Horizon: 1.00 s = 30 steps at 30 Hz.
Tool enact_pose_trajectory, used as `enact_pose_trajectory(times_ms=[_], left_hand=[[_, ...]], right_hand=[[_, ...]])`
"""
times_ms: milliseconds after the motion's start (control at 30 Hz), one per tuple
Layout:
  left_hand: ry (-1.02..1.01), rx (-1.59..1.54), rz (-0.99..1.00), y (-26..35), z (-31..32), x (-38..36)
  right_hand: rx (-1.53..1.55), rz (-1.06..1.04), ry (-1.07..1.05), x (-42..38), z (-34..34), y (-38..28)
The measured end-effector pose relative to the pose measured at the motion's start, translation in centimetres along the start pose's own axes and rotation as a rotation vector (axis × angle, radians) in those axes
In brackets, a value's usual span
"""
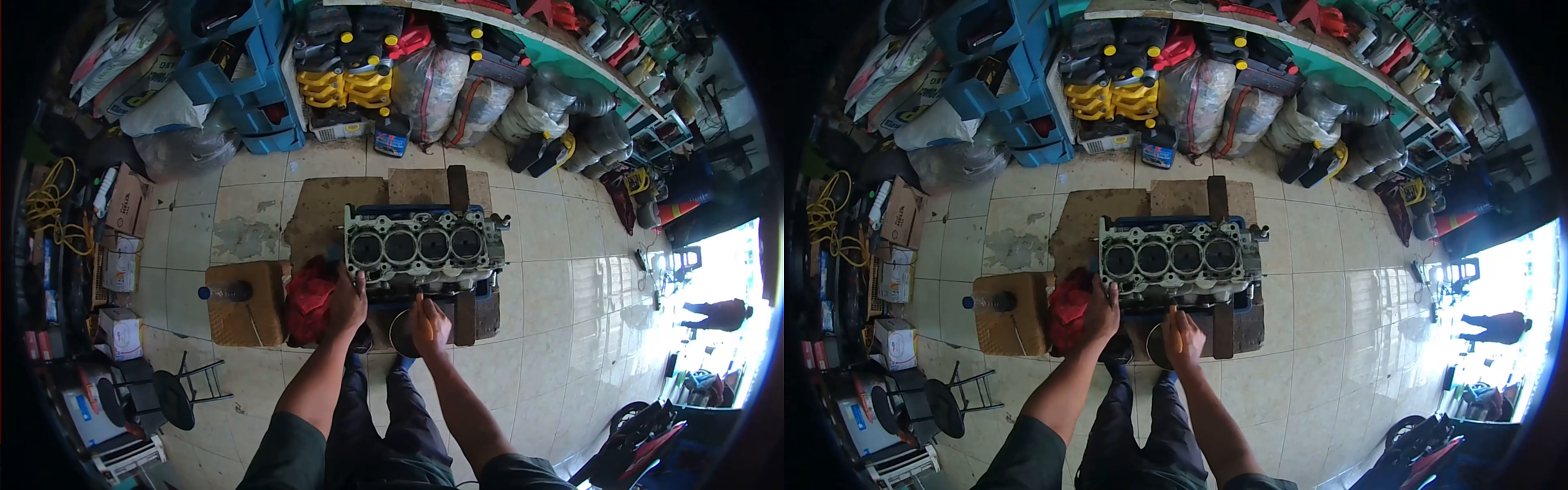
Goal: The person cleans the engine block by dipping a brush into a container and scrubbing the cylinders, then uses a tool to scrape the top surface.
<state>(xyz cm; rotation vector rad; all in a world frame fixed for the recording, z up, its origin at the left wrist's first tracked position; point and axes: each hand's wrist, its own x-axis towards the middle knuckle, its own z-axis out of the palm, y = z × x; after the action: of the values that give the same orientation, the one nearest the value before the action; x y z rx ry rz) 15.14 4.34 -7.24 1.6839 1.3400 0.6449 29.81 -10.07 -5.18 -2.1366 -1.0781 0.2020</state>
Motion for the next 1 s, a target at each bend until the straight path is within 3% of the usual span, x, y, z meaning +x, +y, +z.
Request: enact_pose_trajectory(times_ms=[67,133,200,267,333,400,467,567,700,767,867,933,1000], left_hand=[[-0.067,0.151,-0.126,2.0,-1.0,-0.4],[-0.083,0.172,-0.131,2.0,-0.8,-0.6],[-0.095,0.208,-0.125,1.4,-1.4,-0.3],[-0.092,0.217,-0.096,0.5,-0.8,-0.1],[-0.095,0.246,-0.098,0.9,-0.7,-0.6],[-0.086,0.296,-0.088,1.6,-1.7,0.1],[-0.207,0.296,-0.109,2.5,-2.2,0.1],[-0.19,0.301,-0.039,1.4,-1.9,0.1],[-0.166,0.379,0.004,0.2,-1.4,0.1],[-0.181,0.331,0.016,-0.3,-1.3,0.0],[-0.171,0.298,0.032,0.5,-1.5,0.7],[-0.182,0.317,0.0,0.0,-1.4,-0.3],[-0.124,0.35,0.095,-0.3,-1.2,0.1]], right_hand=[[-0.022,-0.103,-0.058,0.3,-1.3,1.1],[-0.004,-0.024,0.024,-0.7,0.6,0.4],[0.027,0.0,0.021,-0.6,0.4,0.3],[-0.044,-0.103,-0.133,0.8,-1.9,1.1],[-0.064,-0.116,-0.091,0.0,-1.1,0.2],[0.084,0.003,0.062,-0.2,0.3,-1.3],[0.033,-0.006,0.021,0.2,-0.4,-0.8],[-0.001,0.103,-0.011,1.4,-1.4,-0.8],[0.033,-0.038,0.021,0.5,0.3,0.4],[-0.046,0.02,-0.163,0.2,-1.2,0.9],[0.052,-0.048,0.036,0.0,-1.0,1.2],[0.095,0.009,0.077,-0.2,-0.9,0.6],[0.21,0.087,0.137,-0.2,-0.8,-0.2]])
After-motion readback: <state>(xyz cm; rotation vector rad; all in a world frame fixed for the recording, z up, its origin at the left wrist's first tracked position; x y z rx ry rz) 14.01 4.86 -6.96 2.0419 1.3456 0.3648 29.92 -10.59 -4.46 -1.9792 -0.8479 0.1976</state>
